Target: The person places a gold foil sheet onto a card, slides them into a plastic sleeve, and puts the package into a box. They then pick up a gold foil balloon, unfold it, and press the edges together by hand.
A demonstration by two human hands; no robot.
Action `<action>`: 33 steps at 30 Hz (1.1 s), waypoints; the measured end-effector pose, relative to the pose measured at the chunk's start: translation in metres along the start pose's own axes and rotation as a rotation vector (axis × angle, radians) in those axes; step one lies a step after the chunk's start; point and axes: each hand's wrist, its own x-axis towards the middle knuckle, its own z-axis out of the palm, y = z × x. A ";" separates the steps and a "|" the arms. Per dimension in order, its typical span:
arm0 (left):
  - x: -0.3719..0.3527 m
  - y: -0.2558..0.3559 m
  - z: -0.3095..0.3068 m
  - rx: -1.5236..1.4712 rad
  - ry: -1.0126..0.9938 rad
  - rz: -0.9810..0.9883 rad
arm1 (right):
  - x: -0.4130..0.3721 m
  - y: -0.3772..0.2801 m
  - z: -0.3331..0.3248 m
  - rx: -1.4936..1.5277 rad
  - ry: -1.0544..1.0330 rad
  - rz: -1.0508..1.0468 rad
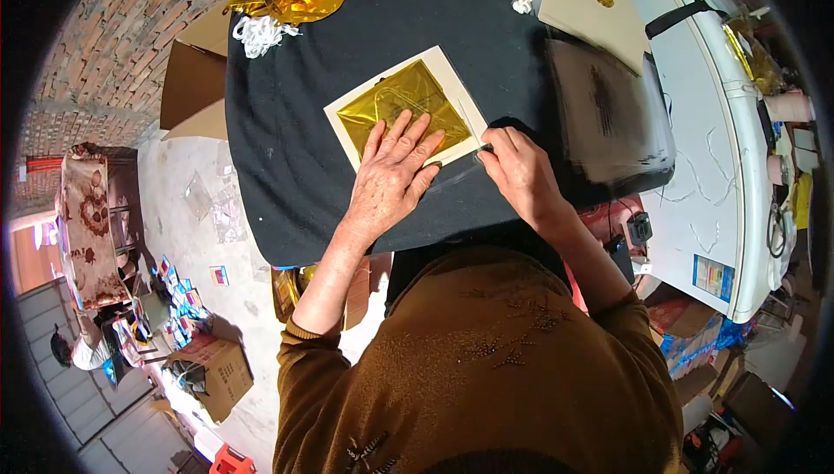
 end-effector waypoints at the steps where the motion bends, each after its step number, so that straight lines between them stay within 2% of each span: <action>1: 0.000 0.000 0.000 0.006 0.002 -0.002 | 0.001 0.003 0.005 -0.008 0.033 -0.012; 5: 0.000 0.001 0.004 0.027 0.014 -0.007 | 0.001 0.004 0.014 -0.135 0.085 -0.021; 8: 0.000 0.000 0.003 0.030 0.017 -0.004 | 0.000 0.003 0.013 -0.124 0.127 -0.065; 20: 0.000 -0.001 0.004 0.047 0.014 -0.002 | -0.002 -0.004 0.002 -0.273 0.152 -0.134; 23: 0.001 -0.001 0.003 0.087 0.007 0.014 | -0.012 -0.009 -0.001 -0.222 0.174 -0.286; 28: 0.007 0.005 -0.007 0.271 -0.008 0.076 | -0.034 -0.021 0.011 -0.188 -0.029 -0.284; 33: 0.011 0.005 -0.001 0.348 0.055 0.119 | -0.033 -0.023 0.014 -0.196 -0.047 -0.299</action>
